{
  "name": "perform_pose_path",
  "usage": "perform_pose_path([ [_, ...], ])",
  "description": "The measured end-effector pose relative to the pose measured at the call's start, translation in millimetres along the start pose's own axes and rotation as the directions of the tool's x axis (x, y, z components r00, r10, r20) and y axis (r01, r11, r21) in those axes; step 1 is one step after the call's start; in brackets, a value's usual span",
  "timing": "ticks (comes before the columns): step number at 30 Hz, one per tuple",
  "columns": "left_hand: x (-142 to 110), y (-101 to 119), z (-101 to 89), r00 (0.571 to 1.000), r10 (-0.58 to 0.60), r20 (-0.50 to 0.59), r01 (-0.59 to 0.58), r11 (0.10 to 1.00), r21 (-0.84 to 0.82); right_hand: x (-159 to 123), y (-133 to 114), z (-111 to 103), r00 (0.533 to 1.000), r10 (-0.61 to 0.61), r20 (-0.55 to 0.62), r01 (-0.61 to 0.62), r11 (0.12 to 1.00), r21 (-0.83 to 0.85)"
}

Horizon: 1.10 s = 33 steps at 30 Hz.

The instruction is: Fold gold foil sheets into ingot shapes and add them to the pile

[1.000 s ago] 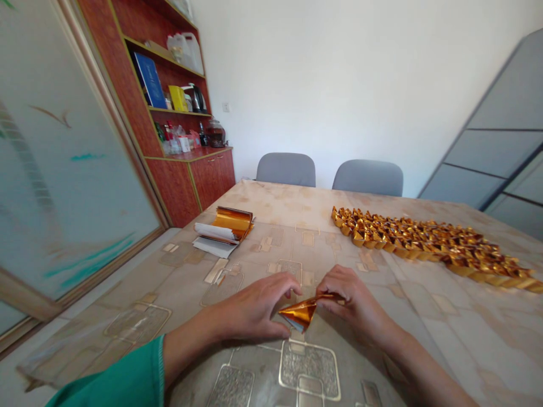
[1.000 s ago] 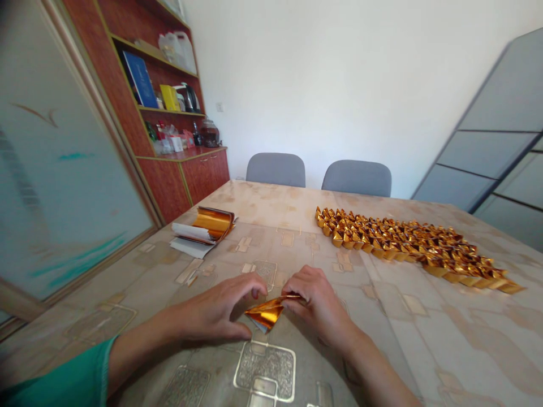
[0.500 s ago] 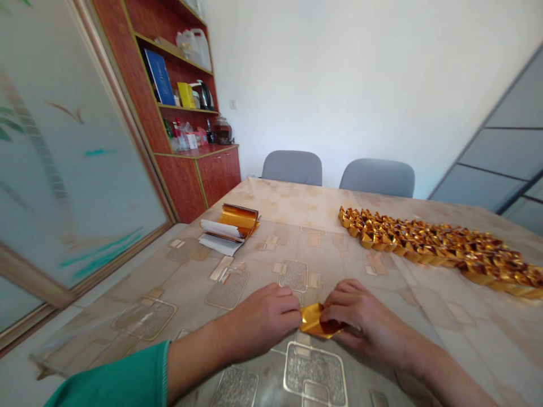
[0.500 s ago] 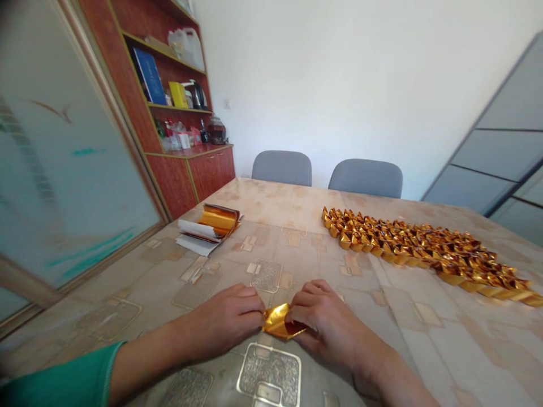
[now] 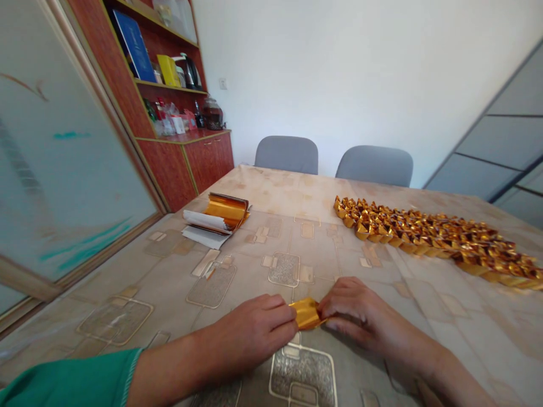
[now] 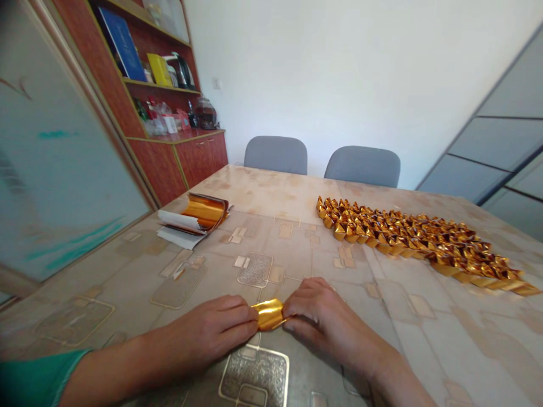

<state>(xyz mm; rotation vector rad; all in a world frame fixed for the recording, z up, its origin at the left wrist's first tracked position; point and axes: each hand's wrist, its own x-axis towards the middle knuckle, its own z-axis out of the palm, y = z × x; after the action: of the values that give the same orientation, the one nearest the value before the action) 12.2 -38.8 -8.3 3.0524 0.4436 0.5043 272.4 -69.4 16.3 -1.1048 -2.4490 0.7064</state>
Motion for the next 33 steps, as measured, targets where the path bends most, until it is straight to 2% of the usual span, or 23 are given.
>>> perform_pose_path([
  [3, 0.4, -3.6, -1.2, 0.998, 0.052, 0.028, -0.050, 0.996, -0.071, 4.8, 6.5, 5.9, 0.996, 0.063, -0.060, -0.062, 0.998, 0.015],
  [13, -2.5, -6.1, 4.3, 0.998, 0.021, 0.061, -0.011, 0.987, -0.163, 15.5, 15.8, 21.0, 0.961, 0.239, -0.139, -0.239, 0.971, 0.021],
  [21, -2.5, -6.2, 4.4, 0.990, -0.056, 0.130, 0.089, 0.961, -0.263, 15.5, 10.6, 26.0, 0.946, 0.278, -0.167, -0.280, 0.960, 0.013],
  [27, -3.3, -2.3, 3.0, 0.993, -0.039, 0.115, 0.063, 0.974, -0.216, 13.2, 12.2, 34.5, 0.936, 0.279, -0.217, -0.296, 0.954, -0.050],
  [33, -0.6, -0.8, 0.3, 0.994, -0.032, 0.105, 0.052, 0.979, -0.197, 11.2, 13.2, 35.0, 0.949, 0.240, -0.204, -0.269, 0.954, -0.131],
])
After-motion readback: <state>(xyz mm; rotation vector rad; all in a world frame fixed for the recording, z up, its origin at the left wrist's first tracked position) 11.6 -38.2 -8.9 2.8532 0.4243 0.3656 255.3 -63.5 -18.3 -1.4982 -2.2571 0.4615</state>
